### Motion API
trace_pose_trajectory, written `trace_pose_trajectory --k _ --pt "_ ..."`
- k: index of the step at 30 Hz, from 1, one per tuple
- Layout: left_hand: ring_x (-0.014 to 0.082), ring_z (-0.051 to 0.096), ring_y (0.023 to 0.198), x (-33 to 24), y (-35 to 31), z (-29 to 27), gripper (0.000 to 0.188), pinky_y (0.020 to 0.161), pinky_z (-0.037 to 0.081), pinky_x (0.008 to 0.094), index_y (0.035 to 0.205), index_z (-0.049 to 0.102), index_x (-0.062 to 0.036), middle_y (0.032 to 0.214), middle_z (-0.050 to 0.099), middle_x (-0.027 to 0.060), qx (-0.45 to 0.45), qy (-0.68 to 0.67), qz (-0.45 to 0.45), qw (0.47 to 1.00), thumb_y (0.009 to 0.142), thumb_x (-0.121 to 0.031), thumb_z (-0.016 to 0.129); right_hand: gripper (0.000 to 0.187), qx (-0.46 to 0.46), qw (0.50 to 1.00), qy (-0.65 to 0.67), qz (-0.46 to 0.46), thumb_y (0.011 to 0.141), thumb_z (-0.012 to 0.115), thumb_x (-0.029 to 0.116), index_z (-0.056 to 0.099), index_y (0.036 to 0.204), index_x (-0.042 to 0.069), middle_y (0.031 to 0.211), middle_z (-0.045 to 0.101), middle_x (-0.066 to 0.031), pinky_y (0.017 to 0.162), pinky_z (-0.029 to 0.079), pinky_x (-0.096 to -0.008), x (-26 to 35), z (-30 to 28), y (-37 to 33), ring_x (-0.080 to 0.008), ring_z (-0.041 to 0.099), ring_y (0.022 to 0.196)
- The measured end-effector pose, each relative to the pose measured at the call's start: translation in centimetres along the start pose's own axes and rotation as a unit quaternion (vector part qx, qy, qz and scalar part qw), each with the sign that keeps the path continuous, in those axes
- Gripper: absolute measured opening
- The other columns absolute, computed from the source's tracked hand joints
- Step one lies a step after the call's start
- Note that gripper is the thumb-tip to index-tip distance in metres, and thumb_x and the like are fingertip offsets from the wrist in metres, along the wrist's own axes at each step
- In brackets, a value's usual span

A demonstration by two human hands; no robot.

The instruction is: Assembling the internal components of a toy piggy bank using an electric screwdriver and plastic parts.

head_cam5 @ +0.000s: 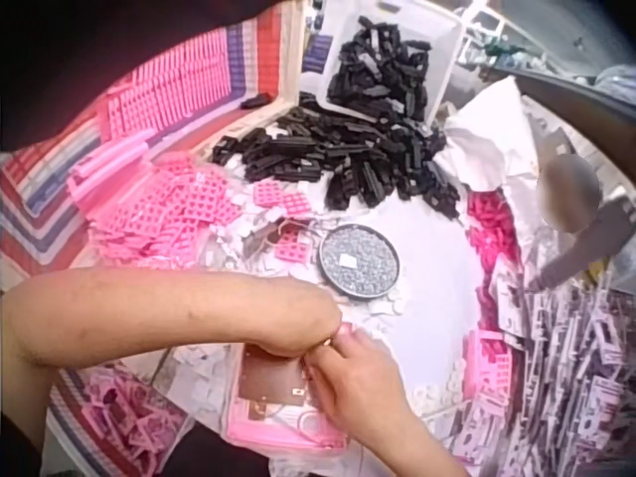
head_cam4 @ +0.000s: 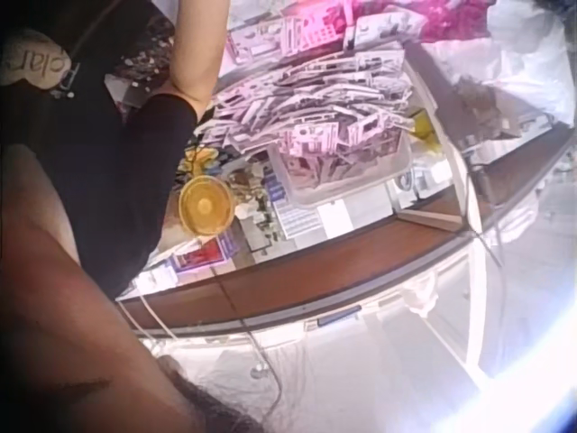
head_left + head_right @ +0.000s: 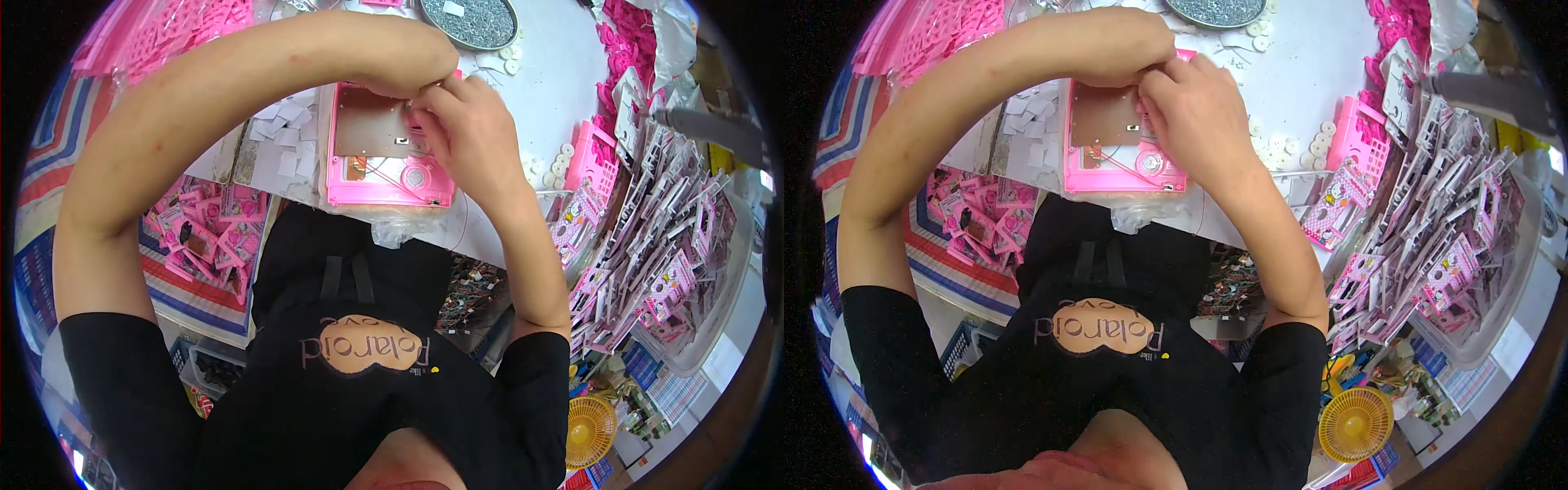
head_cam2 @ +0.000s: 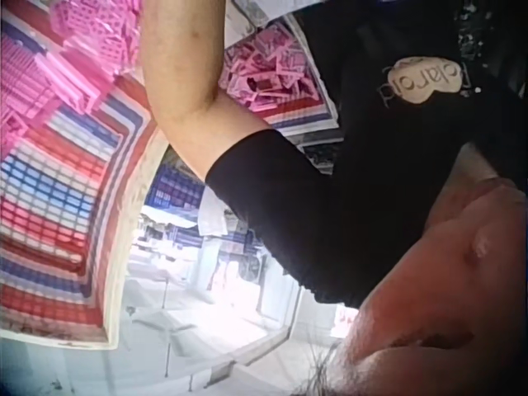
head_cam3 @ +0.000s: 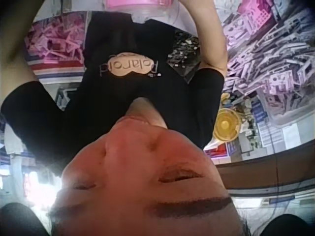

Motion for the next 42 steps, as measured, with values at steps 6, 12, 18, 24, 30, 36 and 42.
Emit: trace_pose_trajectory --k 6,12,18,24,30,36,42 --pt "0.0373 0.068 0.081 1.1 -1.5 0.6 0.011 0.073 0.053 0.0462 0.086 0.069 -0.003 0.082 0.068 0.019 -0.057 -0.036 0.043 0.997 0.083 -0.013 0.065 0.01 -0.133 0.984 0.123 0.008 0.078 0.077 0.011 0.072 0.086 0.009 0.083 0.07 -0.0044 0.073 0.05 -0.0376 -2.0 1.8 -1.4 -0.0261 0.064 0.084" --pt "0.0377 0.067 0.081 1.7 -1.3 2.1 0.011 0.073 0.052 0.0467 0.087 0.065 -0.0045 0.081 0.067 0.0173 -0.113 -0.015 0.023 0.993 0.084 -0.015 0.064 0.009 -0.131 0.987 0.093 0.032 0.076 0.079 0.01 0.074 0.083 0.008 0.086 0.071 -0.0032 0.078 0.048 -0.0373 -1.9 1.9 -1.4 -0.0241 0.062 0.083" --pt "0.0376 0.066 0.082 1.9 -1.4 2.7 0.012 0.073 0.051 0.0483 0.09 0.065 -0.0047 0.081 0.067 0.0163 -0.136 -0.048 0.023 0.989 0.086 -0.015 0.063 0.01 -0.104 0.99 0.095 0.021 0.075 0.08 0.012 0.074 0.083 0.008 0.094 0.068 -0.0042 0.08 0.046 -0.0379 -1.9 1.9 -1.1 -0.0271 0.057 0.093" --pt "0.036 0.065 0.089 1.6 -2.9 3.6 0.011 0.078 0.051 0.0461 0.095 0.064 -0.0055 0.092 0.066 0.0147 -0.233 -0.077 0.034 0.969 0.087 -0.012 0.064 0.012 -0.079 0.992 0.055 0.079 0.076 0.079 0.011 0.075 0.087 0.008 0.095 0.065 -0.0048 0.082 0.047 -0.0387 -1.3 1.8 -0.9 -0.0278 0.054 0.095" --pt "0.032 0.064 0.095 0.9 -5.8 5.4 0.018 0.081 0.053 0.0416 0.101 0.067 -0.0056 0.099 0.065 0.0106 -0.323 -0.089 0.1 0.937 0.083 -0.007 0.068 0.016 -0.033 0.997 0.062 -0.028 0.075 0.079 0.013 0.077 0.09 0.009 0.098 0.068 -0.0048 0.081 0.051 -0.0387 -2.1 0.8 -1.3 -0.0275 0.057 0.093" --pt "0.0299 0.064 0.099 1.1 -5.8 5.9 0.023 0.085 0.053 0.0403 0.1 0.069 -0.0055 0.105 0.065 0.0081 -0.332 -0.036 0.143 0.932 0.077 -0.007 0.071 0.02 -0.038 0.998 0.017 -0.051 0.075 0.078 0.014 0.077 0.094 0.009 0.101 0.07 -0.005 0.079 0.054 -0.0372 -0.5 0.3 -2.1 -0.027 0.059 0.094" --pt "0.0292 0.063 0.098 0.2 -5.3 5.5 0.023 0.084 0.053 0.04 0.1 0.069 -0.0062 0.105 0.065 0.0084 -0.249 0.033 0.084 0.964 0.077 -0.009 0.07 0.018 0.02 0.998 -0.052 -0.03 0.077 0.075 0.012 0.075 0.093 0.006 0.101 0.068 -0.0065 0.079 0.054 -0.0384 1.4 0.3 -1.5 -0.0277 0.06 0.095"
Point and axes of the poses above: each hand's wrist, its own y-axis towards the middle knuckle, its own z-axis out of the palm, x = y × z, the point moved 3 cm from there along y, towards the middle knuckle
